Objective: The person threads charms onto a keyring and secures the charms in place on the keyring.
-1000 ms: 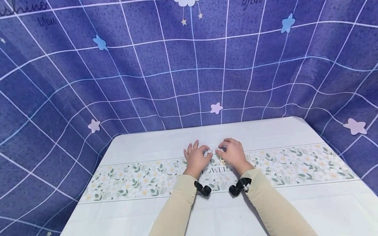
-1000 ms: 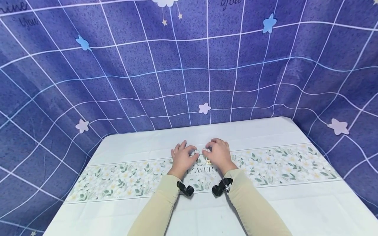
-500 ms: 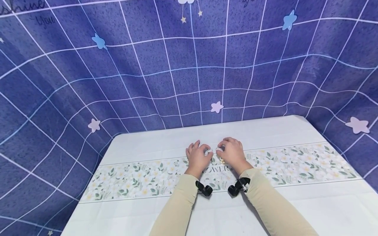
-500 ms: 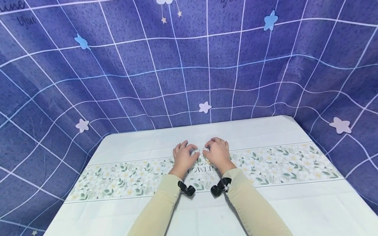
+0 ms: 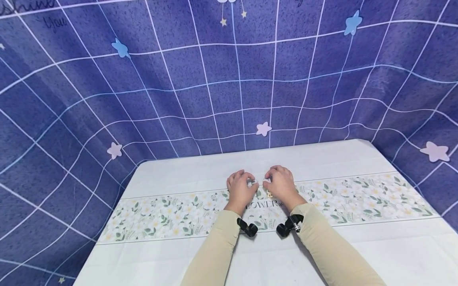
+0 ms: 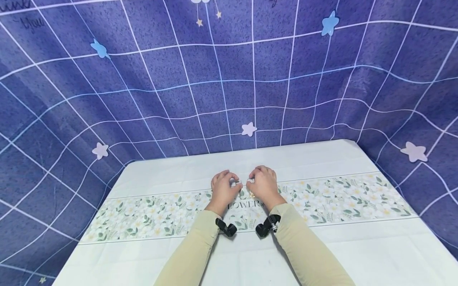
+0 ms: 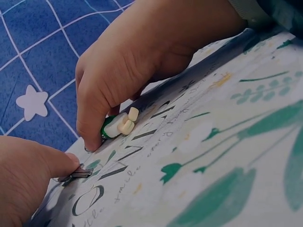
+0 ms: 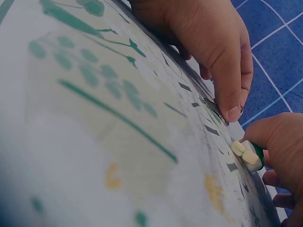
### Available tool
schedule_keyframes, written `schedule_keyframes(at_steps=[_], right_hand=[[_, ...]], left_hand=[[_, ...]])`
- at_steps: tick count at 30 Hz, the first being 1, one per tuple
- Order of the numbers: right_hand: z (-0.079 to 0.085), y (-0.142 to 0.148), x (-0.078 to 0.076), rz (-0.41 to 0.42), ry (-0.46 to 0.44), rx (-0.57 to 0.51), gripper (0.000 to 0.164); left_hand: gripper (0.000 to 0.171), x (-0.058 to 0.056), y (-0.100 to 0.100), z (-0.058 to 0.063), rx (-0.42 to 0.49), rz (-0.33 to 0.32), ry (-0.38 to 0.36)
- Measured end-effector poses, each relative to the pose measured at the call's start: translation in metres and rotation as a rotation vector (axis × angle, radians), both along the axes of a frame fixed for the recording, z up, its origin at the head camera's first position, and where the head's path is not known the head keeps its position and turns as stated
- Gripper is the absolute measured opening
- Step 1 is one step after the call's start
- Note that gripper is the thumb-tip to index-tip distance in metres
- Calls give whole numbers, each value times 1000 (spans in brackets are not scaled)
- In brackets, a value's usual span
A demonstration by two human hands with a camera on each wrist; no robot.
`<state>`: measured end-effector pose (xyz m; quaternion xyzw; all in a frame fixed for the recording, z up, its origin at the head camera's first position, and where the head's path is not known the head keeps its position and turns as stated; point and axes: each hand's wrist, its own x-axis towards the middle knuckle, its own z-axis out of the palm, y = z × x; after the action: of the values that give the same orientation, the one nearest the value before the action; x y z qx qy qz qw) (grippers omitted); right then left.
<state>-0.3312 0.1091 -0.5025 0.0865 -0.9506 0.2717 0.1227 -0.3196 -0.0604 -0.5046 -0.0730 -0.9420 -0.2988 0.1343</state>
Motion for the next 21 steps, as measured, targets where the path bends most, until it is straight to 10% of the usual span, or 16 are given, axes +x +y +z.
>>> schedule_keyframes(at_steps=[21], right_hand=[[-1, 2, 1, 12, 43, -112, 11]], left_hand=[[14, 0, -16, -3, 94, -30, 7]])
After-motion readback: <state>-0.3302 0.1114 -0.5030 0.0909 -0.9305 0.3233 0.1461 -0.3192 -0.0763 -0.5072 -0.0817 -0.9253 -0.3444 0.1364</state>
